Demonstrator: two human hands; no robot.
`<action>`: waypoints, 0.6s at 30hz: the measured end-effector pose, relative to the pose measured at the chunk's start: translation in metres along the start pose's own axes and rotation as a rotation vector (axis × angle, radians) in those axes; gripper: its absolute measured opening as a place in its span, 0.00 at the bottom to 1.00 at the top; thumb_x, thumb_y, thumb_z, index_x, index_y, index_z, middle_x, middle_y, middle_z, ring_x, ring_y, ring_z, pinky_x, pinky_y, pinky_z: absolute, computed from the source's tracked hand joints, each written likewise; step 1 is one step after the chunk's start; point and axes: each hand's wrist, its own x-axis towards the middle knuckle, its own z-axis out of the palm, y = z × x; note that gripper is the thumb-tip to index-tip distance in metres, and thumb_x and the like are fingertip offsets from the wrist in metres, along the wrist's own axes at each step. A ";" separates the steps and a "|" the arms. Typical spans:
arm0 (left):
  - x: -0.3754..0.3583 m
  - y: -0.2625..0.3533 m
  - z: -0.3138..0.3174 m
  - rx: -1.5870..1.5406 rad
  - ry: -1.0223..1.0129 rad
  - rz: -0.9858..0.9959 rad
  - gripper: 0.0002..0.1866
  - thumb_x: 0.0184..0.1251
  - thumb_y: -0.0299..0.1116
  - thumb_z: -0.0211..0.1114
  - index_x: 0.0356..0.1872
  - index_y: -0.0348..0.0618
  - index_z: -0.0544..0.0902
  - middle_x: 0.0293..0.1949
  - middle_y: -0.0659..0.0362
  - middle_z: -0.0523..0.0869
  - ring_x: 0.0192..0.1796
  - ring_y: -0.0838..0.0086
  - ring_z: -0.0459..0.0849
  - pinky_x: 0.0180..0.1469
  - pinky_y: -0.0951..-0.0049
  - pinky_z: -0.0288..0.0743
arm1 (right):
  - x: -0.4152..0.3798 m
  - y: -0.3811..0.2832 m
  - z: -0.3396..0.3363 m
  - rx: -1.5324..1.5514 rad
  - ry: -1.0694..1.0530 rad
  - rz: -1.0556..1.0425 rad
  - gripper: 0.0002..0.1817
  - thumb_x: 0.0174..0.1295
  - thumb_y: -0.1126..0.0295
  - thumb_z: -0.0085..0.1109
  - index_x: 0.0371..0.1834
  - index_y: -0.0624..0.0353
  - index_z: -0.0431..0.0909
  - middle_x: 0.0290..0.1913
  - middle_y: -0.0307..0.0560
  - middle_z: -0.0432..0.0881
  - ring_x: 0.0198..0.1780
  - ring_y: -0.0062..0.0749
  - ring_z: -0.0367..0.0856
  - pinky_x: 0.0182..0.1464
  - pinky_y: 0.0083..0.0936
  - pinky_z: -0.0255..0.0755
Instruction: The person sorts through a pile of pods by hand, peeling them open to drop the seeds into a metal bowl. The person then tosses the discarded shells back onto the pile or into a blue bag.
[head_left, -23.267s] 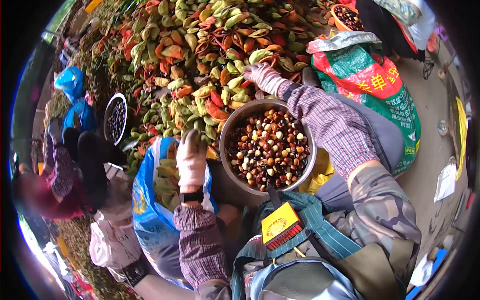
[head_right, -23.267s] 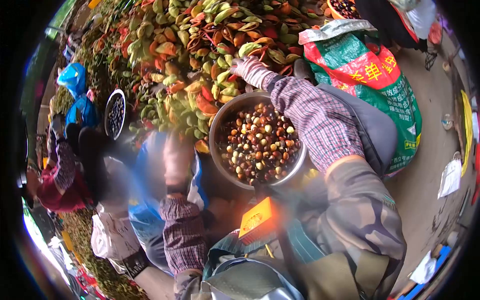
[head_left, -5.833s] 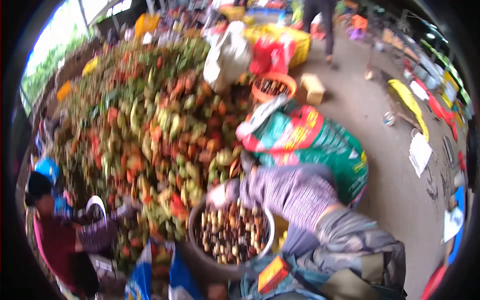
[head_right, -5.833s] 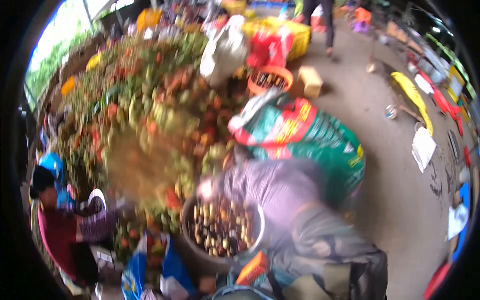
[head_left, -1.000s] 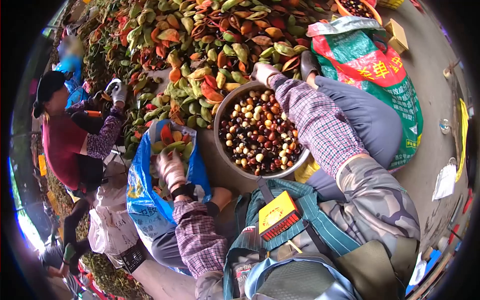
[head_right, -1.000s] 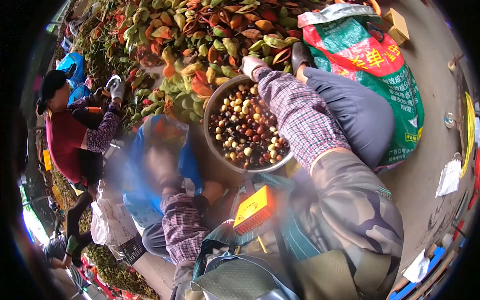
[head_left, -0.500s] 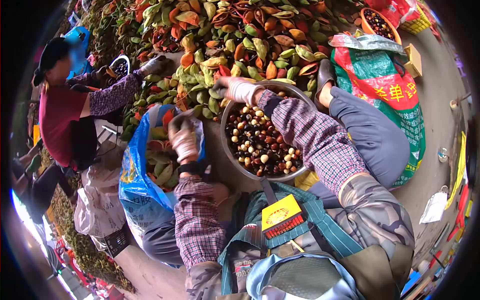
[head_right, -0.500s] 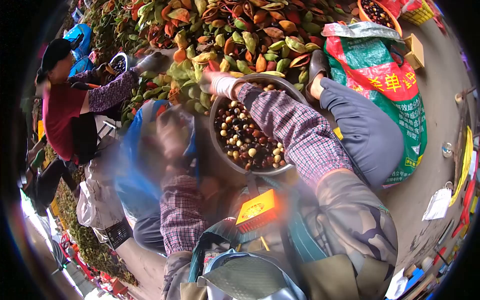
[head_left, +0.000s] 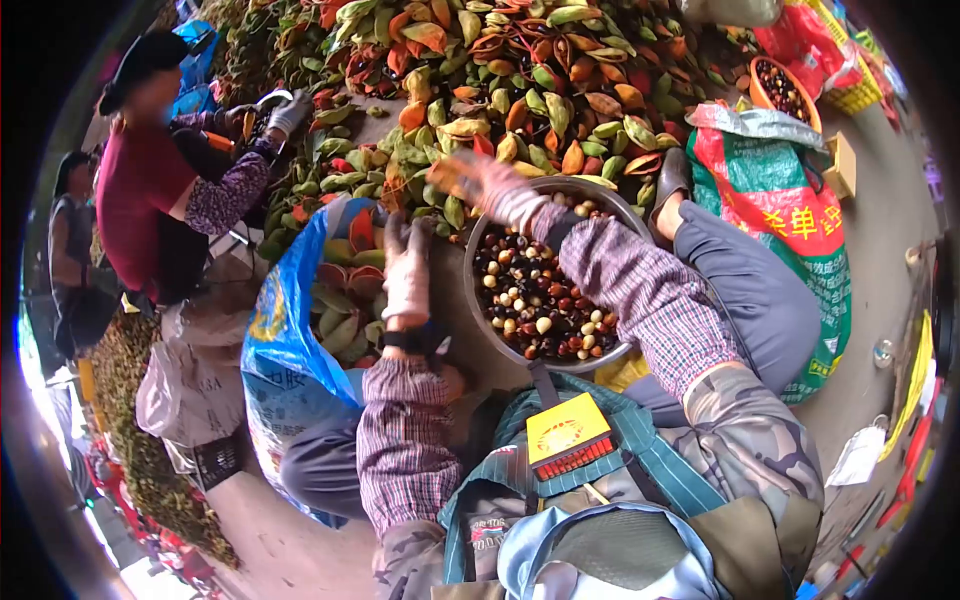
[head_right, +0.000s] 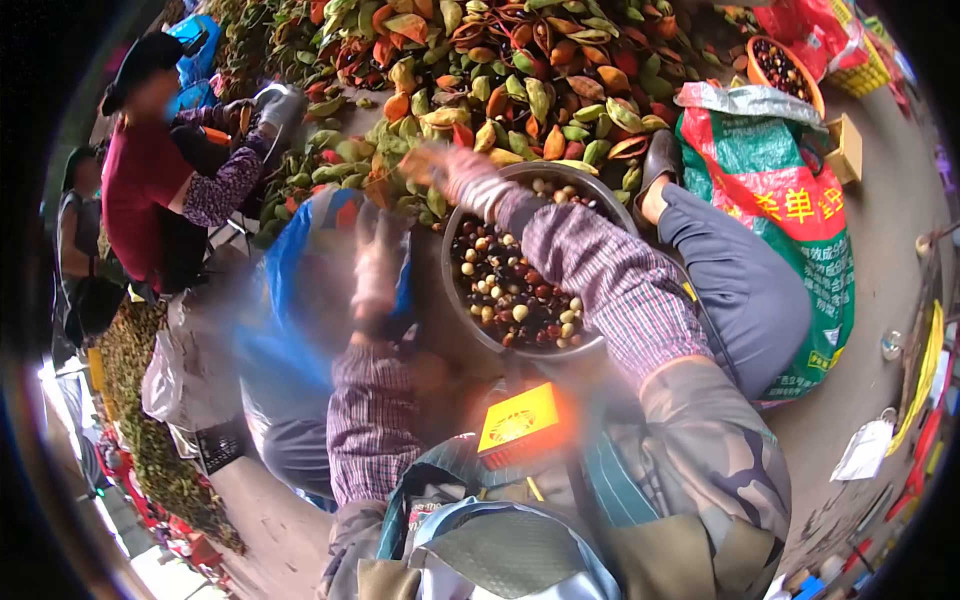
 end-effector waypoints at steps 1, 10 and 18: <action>-0.006 0.009 0.023 -0.153 0.101 -0.118 0.26 0.67 0.33 0.59 0.65 0.47 0.64 0.48 0.58 0.79 0.50 0.70 0.78 0.51 0.70 0.74 | -0.007 -0.007 0.014 0.024 -0.062 -0.131 0.24 0.63 0.63 0.53 0.65 0.46 0.66 0.53 0.52 0.79 0.55 0.49 0.77 0.57 0.35 0.70; 0.036 -0.018 -0.175 1.355 0.403 0.273 0.29 0.63 0.51 0.56 0.63 0.51 0.70 0.60 0.44 0.74 0.60 0.50 0.73 0.61 0.59 0.66 | 0.002 0.051 -0.063 -0.430 -0.355 0.689 0.24 0.58 0.54 0.57 0.52 0.58 0.75 0.45 0.56 0.82 0.50 0.45 0.80 0.52 0.38 0.72; 0.003 0.011 -0.040 1.251 0.068 0.709 0.17 0.53 0.34 0.68 0.46 0.45 0.81 0.43 0.49 0.82 0.45 0.54 0.80 0.50 0.60 0.74 | 0.011 0.131 -0.050 0.220 -0.109 0.665 0.24 0.57 0.53 0.61 0.47 0.62 0.79 0.40 0.50 0.83 0.44 0.35 0.79 0.49 0.30 0.70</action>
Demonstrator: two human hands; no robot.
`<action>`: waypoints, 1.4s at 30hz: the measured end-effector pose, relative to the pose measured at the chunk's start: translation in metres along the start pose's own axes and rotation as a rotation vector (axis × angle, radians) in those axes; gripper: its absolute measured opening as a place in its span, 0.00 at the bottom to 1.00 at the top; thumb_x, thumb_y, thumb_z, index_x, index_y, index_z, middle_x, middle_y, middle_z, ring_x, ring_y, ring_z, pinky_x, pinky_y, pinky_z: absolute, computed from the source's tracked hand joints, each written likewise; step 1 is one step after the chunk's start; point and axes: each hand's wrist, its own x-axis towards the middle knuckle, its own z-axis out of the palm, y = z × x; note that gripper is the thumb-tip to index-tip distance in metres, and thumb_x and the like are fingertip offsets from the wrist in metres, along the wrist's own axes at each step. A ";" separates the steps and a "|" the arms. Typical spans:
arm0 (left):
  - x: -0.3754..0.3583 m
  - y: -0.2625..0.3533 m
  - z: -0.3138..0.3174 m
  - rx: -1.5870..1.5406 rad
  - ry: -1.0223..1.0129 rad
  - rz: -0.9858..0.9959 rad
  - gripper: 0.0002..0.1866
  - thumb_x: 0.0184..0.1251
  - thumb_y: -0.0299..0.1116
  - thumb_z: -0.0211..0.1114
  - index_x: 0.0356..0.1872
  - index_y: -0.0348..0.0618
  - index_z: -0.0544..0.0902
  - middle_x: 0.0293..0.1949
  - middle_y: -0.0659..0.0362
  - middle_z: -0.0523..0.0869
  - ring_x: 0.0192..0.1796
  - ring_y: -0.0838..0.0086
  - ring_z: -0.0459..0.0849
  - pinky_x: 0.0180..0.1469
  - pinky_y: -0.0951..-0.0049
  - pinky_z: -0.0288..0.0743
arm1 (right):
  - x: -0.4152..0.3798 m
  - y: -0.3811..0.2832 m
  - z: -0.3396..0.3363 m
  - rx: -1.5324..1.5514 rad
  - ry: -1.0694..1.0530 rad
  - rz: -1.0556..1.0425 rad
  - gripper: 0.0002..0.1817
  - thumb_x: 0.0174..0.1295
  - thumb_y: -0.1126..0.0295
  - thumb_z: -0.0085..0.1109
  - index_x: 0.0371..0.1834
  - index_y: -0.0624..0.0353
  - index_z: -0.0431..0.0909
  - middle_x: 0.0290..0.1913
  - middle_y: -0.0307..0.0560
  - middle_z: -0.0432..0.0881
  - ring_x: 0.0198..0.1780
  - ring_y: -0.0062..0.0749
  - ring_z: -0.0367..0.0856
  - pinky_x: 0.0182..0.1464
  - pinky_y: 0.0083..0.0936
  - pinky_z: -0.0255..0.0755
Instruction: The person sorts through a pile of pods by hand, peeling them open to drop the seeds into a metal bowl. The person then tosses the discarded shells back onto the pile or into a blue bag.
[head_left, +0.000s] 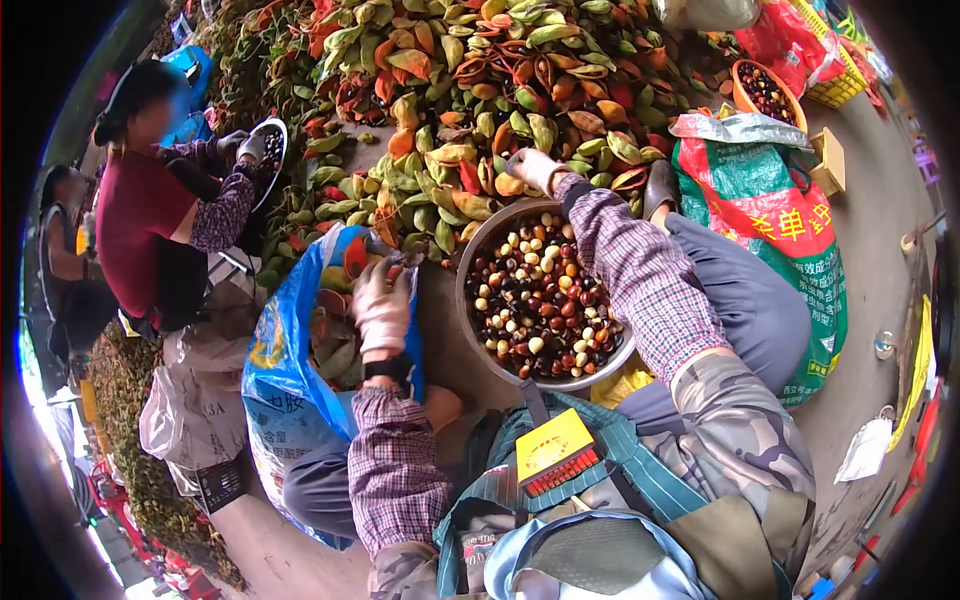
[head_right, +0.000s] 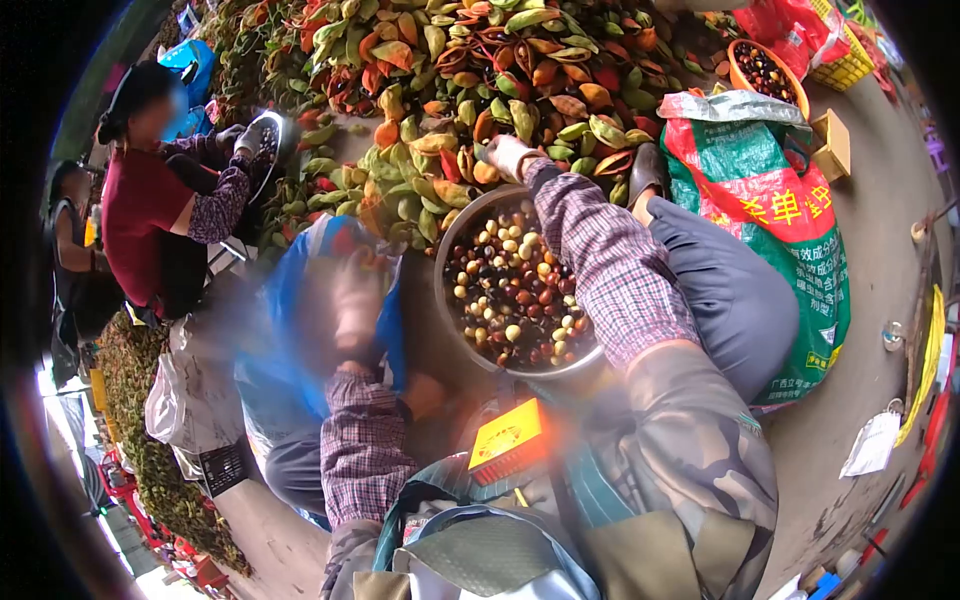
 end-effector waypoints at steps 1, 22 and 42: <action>0.012 0.029 -0.003 -0.212 -0.059 -0.030 0.17 0.54 0.33 0.68 0.46 0.43 0.80 0.44 0.49 0.82 0.45 0.55 0.80 0.50 0.60 0.74 | -0.014 -0.015 -0.009 0.081 -0.030 -0.006 0.21 0.58 0.56 0.60 0.46 0.63 0.79 0.39 0.46 0.83 0.43 0.31 0.77 0.49 0.28 0.69; -0.020 0.052 0.049 -0.916 0.054 -1.261 0.35 0.68 0.60 0.51 0.49 0.29 0.79 0.40 0.54 0.85 0.35 0.72 0.78 0.40 0.72 0.74 | -0.173 -0.089 0.107 0.196 0.213 -0.919 0.25 0.58 0.71 0.61 0.59 0.54 0.65 0.53 0.51 0.74 0.53 0.46 0.77 0.53 0.32 0.72; -0.034 0.084 0.071 -0.702 -0.282 -0.543 0.34 0.71 0.58 0.40 0.69 0.47 0.60 0.57 0.42 0.76 0.61 0.51 0.73 0.62 0.65 0.65 | -0.154 -0.054 0.067 0.132 -0.586 -0.370 0.24 0.57 0.66 0.60 0.56 0.58 0.66 0.46 0.50 0.78 0.49 0.30 0.74 0.52 0.28 0.68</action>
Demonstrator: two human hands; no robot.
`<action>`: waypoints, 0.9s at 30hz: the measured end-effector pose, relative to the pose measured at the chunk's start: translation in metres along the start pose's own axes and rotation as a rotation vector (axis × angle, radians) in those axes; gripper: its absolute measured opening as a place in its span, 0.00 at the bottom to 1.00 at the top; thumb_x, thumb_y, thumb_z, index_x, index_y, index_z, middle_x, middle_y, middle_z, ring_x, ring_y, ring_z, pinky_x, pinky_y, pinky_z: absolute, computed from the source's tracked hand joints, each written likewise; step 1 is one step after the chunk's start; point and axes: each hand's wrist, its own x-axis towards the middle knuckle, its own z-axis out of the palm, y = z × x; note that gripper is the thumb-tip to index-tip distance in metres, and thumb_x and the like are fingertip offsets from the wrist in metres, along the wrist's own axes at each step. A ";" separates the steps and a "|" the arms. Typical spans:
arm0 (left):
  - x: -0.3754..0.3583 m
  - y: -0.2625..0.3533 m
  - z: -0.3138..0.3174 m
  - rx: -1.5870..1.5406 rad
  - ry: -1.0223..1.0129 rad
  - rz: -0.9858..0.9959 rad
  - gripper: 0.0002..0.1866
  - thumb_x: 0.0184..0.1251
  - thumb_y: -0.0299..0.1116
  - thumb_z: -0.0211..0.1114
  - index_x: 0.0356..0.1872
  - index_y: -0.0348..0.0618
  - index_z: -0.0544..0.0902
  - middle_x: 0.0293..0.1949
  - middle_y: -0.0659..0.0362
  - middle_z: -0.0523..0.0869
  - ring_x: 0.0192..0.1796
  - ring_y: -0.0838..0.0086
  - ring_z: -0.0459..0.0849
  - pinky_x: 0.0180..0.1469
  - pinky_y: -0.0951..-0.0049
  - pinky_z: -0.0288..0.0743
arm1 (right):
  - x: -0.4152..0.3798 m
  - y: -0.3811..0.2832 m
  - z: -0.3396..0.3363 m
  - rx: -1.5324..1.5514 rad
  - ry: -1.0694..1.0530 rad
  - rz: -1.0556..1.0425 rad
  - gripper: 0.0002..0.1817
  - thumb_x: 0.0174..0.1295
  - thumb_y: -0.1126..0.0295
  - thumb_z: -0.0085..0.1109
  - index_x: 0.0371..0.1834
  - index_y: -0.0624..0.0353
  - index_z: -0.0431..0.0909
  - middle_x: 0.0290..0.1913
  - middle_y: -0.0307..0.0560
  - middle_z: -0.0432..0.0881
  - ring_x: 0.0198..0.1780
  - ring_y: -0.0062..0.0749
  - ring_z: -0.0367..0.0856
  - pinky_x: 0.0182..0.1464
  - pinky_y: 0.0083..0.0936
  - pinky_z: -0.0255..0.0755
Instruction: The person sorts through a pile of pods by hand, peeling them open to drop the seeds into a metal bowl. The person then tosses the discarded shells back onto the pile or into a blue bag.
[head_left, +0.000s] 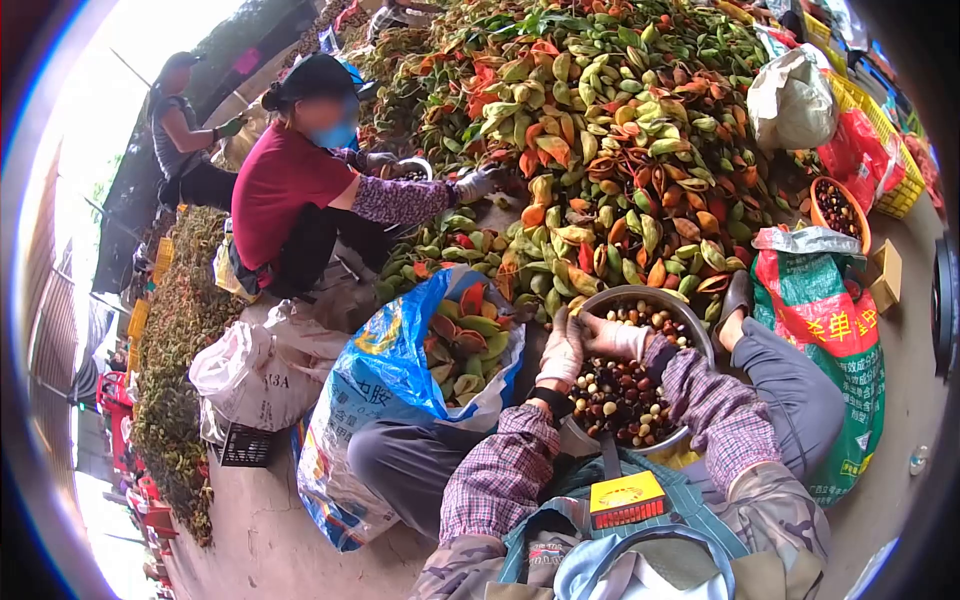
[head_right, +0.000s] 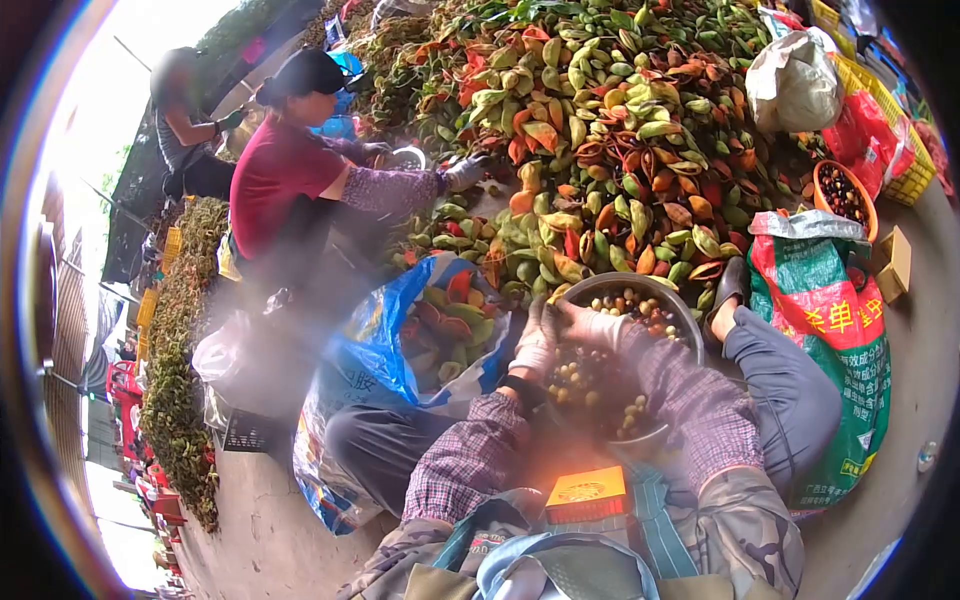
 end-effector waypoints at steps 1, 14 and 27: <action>-0.008 0.029 -0.005 0.053 -0.063 -0.079 0.33 0.71 0.58 0.40 0.70 0.47 0.59 0.59 0.42 0.74 0.62 0.51 0.72 0.63 0.65 0.64 | -0.014 -0.036 -0.008 0.033 -0.053 0.116 0.24 0.54 0.67 0.60 0.53 0.58 0.66 0.44 0.48 0.78 0.46 0.29 0.74 0.50 0.27 0.69; 0.017 -0.002 -0.029 -0.288 0.077 -0.140 0.18 0.70 0.35 0.52 0.58 0.45 0.74 0.48 0.54 0.83 0.47 0.73 0.80 0.51 0.74 0.72 | -0.023 -0.003 -0.098 -0.123 -0.601 0.531 0.17 0.61 0.61 0.58 0.51 0.53 0.78 0.41 0.36 0.83 0.43 0.23 0.80 0.44 0.23 0.73; -0.027 -0.007 0.057 0.801 -0.411 0.198 0.35 0.43 0.44 0.73 0.57 0.55 0.70 0.52 0.49 0.73 0.54 0.51 0.74 0.54 0.54 0.67 | 0.122 0.039 -0.045 -1.097 0.359 0.507 0.23 0.50 0.54 0.65 0.47 0.54 0.78 0.47 0.46 0.81 0.50 0.38 0.79 0.50 0.35 0.70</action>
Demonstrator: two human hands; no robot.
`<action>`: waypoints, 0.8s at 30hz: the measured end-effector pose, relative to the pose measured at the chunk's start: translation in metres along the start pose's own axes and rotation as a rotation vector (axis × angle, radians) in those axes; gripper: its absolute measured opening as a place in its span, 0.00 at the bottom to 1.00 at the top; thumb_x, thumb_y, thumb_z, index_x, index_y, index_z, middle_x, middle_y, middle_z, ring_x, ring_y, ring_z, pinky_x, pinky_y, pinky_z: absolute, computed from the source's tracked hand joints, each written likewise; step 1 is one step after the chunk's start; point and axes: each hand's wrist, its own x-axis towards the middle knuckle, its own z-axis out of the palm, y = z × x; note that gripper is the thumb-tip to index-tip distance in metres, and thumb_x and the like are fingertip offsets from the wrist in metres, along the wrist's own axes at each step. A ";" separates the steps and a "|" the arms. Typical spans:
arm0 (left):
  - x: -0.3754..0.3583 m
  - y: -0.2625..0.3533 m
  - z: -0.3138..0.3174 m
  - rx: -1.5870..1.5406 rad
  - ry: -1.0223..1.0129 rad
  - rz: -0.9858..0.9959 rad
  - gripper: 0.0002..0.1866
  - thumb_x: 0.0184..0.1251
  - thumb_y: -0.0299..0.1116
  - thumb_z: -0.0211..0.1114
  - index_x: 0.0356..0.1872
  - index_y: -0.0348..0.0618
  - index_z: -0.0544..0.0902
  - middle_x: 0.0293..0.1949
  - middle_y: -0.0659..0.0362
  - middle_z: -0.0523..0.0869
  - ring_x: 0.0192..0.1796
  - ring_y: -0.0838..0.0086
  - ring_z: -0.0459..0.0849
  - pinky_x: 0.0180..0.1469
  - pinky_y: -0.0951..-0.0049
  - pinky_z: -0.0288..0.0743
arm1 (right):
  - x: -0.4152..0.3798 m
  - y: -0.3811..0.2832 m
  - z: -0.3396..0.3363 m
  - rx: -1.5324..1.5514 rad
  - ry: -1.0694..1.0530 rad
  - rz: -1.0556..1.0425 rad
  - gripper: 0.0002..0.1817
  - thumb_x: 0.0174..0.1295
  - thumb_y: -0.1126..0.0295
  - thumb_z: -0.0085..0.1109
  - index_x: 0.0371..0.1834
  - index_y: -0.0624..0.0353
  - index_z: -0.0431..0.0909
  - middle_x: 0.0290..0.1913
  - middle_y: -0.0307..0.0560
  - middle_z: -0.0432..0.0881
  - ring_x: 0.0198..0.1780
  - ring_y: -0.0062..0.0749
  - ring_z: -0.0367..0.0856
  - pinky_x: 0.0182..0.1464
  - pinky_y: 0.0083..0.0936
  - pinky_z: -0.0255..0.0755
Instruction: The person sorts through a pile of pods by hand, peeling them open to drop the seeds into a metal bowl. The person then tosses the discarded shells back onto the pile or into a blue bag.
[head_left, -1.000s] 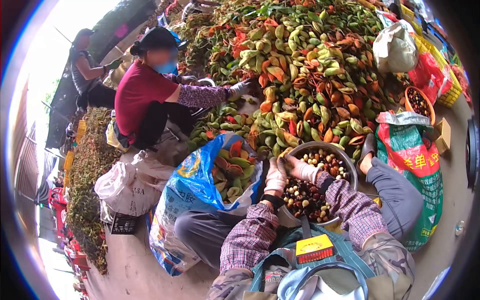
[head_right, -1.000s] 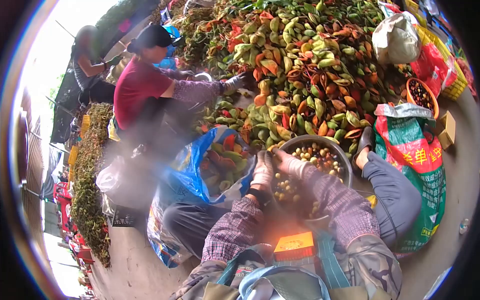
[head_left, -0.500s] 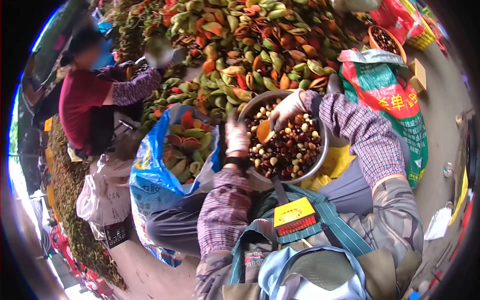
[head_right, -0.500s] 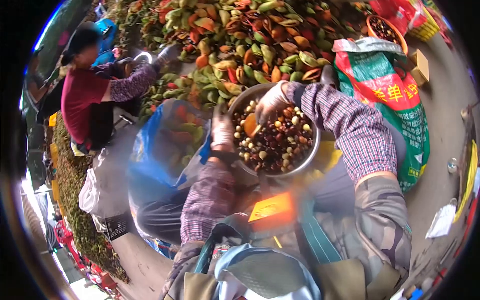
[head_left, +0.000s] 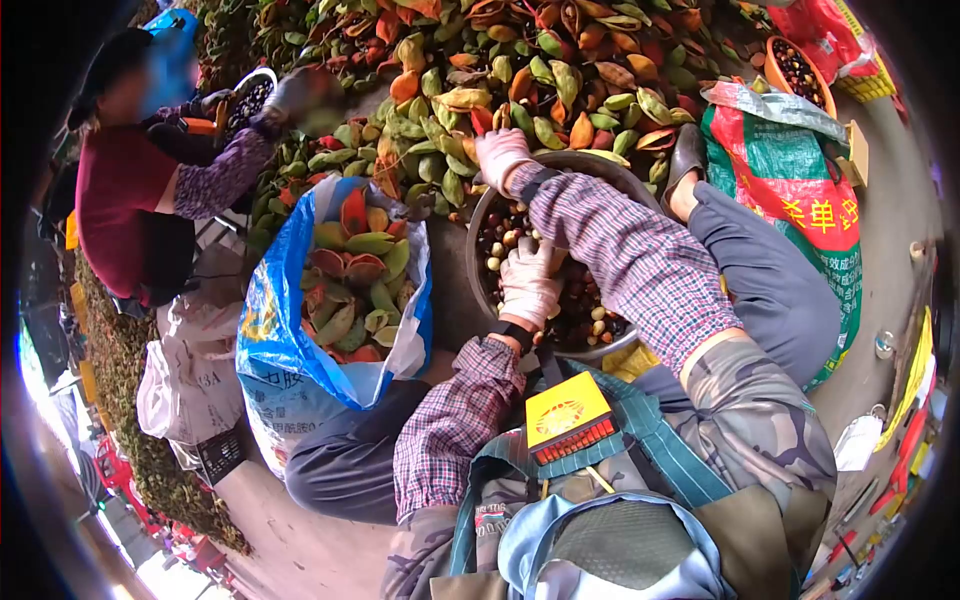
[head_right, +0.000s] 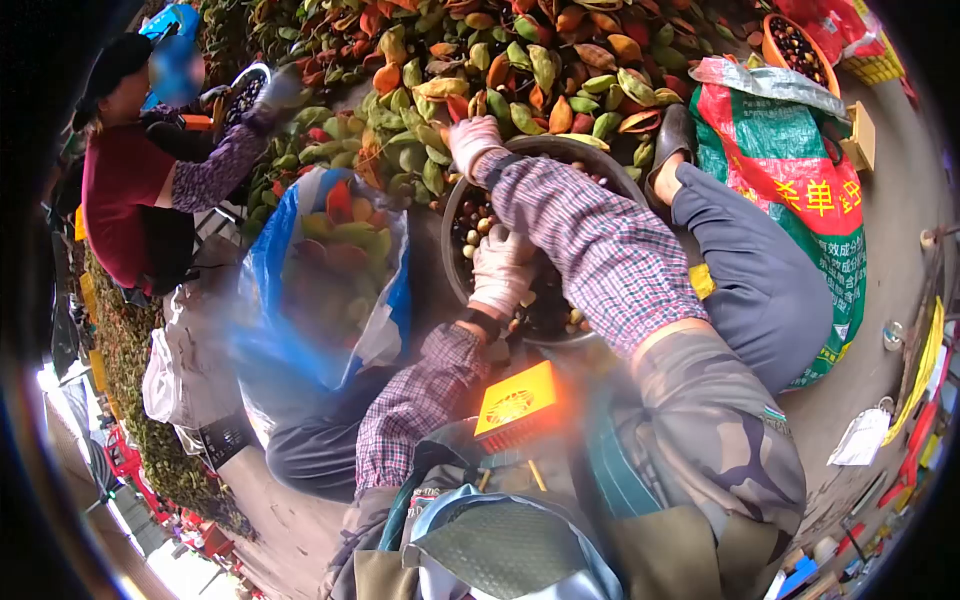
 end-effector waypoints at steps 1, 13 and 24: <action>-0.001 0.003 -0.002 -0.081 0.132 0.026 0.31 0.42 0.37 0.72 0.53 0.54 0.73 0.48 0.49 0.75 0.51 0.51 0.76 0.51 0.55 0.70 | 0.008 -0.009 0.007 -0.043 0.011 0.031 0.16 0.56 0.59 0.58 0.46 0.52 0.79 0.46 0.44 0.83 0.50 0.39 0.80 0.49 0.37 0.70; -0.061 -0.156 -0.140 -0.206 0.831 -0.360 0.33 0.49 0.34 0.71 0.60 0.44 0.71 0.57 0.45 0.72 0.53 0.51 0.77 0.57 0.58 0.71 | -0.023 0.030 -0.028 0.527 0.060 -0.056 0.36 0.50 0.54 0.66 0.63 0.48 0.66 0.60 0.51 0.73 0.62 0.44 0.70 0.63 0.38 0.63; 0.028 -0.029 -0.089 -1.921 0.498 -0.212 0.24 0.64 0.53 0.62 0.54 0.49 0.72 0.38 0.63 0.80 0.38 0.72 0.80 0.43 0.71 0.77 | -0.138 -0.006 -0.079 0.813 0.154 -0.521 0.26 0.61 0.57 0.55 0.60 0.55 0.69 0.58 0.63 0.71 0.62 0.52 0.68 0.63 0.39 0.63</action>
